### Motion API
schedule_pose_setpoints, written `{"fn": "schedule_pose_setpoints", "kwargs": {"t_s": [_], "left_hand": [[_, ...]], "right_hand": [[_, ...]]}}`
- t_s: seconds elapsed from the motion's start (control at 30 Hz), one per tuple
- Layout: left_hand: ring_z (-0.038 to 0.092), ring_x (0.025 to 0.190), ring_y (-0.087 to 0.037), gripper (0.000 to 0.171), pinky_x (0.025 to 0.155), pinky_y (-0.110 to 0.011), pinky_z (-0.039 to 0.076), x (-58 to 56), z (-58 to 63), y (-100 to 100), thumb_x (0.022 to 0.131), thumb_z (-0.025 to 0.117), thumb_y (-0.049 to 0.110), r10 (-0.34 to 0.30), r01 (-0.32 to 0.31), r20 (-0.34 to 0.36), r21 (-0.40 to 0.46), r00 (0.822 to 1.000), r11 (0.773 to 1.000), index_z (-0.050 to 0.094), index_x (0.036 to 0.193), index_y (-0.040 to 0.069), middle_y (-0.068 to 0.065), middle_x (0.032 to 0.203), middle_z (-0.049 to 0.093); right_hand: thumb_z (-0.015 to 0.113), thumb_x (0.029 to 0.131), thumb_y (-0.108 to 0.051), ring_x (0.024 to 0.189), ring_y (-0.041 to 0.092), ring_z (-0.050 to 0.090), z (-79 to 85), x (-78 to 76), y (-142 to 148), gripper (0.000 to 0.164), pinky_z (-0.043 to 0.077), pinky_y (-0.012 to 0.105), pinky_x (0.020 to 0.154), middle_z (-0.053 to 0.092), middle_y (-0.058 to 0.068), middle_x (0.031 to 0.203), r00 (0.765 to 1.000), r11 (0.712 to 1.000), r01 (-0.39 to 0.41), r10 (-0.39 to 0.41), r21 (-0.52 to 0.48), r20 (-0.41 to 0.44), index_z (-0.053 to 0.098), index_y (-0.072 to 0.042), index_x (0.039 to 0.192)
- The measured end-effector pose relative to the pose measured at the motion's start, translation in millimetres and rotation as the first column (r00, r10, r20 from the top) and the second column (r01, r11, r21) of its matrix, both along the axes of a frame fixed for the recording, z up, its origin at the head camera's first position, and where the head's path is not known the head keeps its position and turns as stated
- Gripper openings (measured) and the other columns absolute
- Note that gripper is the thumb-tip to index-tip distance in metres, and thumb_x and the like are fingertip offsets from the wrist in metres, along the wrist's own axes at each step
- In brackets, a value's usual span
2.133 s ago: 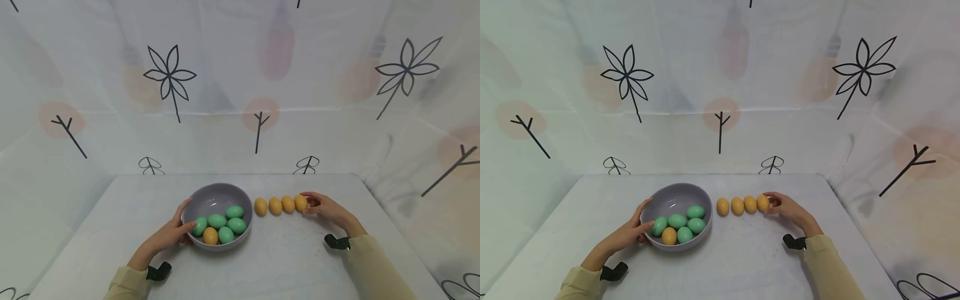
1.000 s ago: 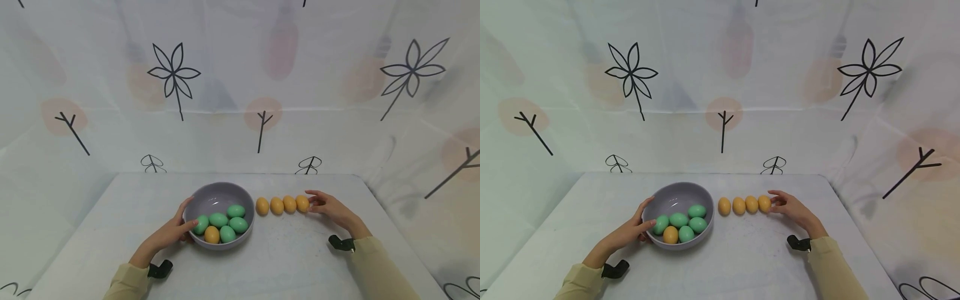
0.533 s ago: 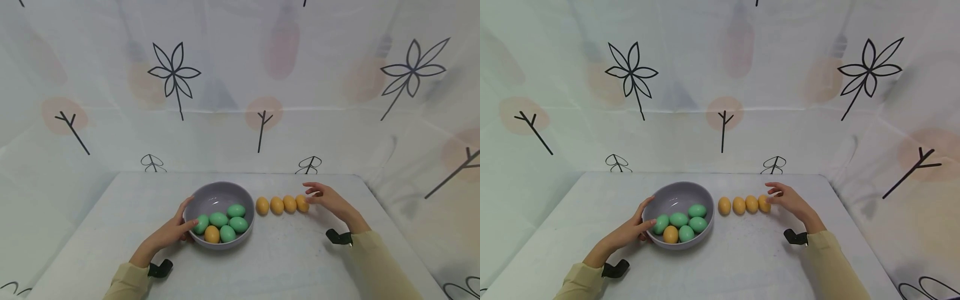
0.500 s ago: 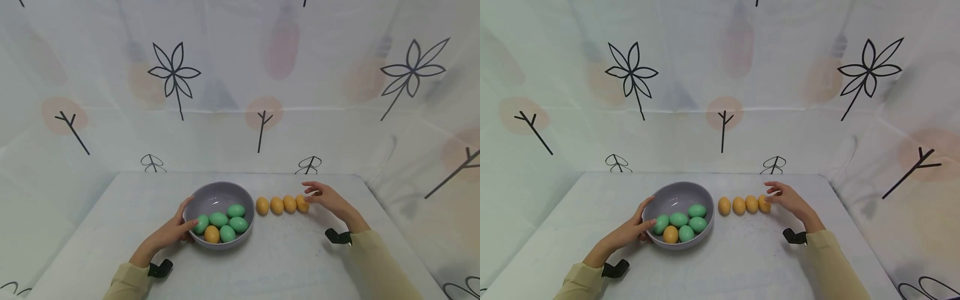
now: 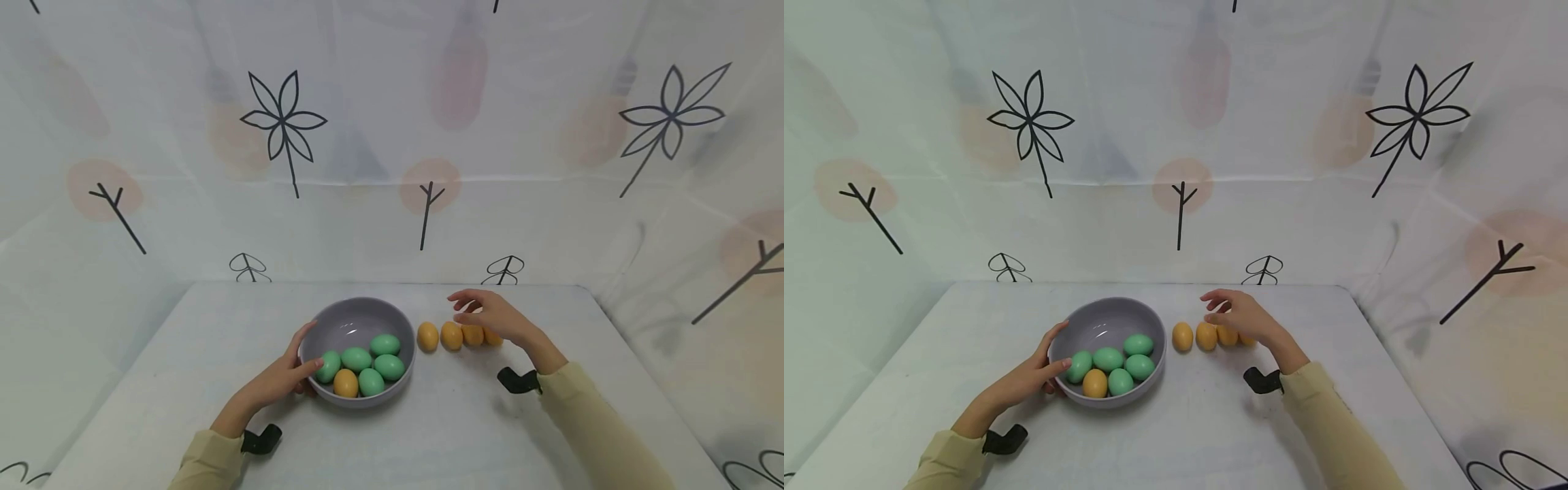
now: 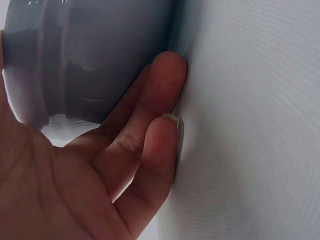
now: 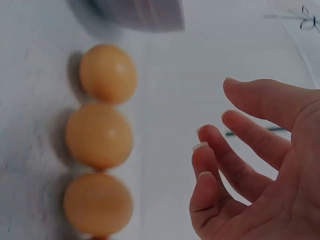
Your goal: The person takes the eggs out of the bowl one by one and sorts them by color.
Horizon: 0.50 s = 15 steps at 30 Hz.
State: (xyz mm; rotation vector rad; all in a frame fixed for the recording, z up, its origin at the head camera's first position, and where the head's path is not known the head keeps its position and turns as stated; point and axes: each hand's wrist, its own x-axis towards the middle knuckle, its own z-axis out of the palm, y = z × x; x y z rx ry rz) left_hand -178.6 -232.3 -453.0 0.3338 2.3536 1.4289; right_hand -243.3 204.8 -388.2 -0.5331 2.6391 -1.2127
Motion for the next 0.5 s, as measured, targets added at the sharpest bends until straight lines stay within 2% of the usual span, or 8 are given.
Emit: {"fn": "schedule_pose_setpoints", "kwargs": {"t_s": [0.23, 0.33, 0.5], "left_hand": [[0.063, 0.080, -0.024, 0.080, 0.072, -0.037, 0.048, 0.8, -0.3, 1, 0.101, 0.056, 0.043, 0.023, -0.023, -0.002, -0.023, 1.000, 0.999, 0.002, 0.159, 0.033, -0.029, 0.133, 0.047], [0.064, 0.080, -0.024, 0.080, 0.072, -0.037, 0.048, 0.9, -0.8, 1, 0.100, 0.056, 0.044, 0.029, -0.029, 0.003, -0.025, 1.000, 0.999, 0.002, 0.158, 0.034, -0.030, 0.137, 0.043], [0.064, 0.079, -0.024, 0.079, 0.072, -0.038, 0.048, 0.6, -0.4, 1, 0.101, 0.056, 0.042, 0.013, -0.013, -0.003, -0.015, 1.000, 1.000, 0.002, 0.159, 0.033, -0.030, 0.132, 0.047]], "right_hand": [[0.071, 0.093, -0.022, 0.101, 0.019, 0.060, 17.8, 7.6, -41, 0.035, 0.047, 0.039, 0.084, 0.065, 0.001, 0.113, 0.989, 0.992, -0.130, 0.130, 0.003, -0.073, 0.065, -0.014, 0.126], [0.070, 0.093, -0.022, 0.102, 0.019, 0.060, 24.4, 8.6, -57, 0.034, 0.048, 0.038, 0.084, 0.066, 0.003, 0.114, 0.971, 0.977, -0.215, 0.215, 0.014, -0.101, 0.065, -0.012, 0.126], [0.068, 0.095, -0.020, 0.105, 0.019, 0.061, 31.3, 6.8, -84, 0.037, 0.048, 0.038, 0.086, 0.065, 0.012, 0.119, 0.935, 0.940, -0.342, 0.341, 0.011, -0.097, 0.064, -0.006, 0.129]]}}
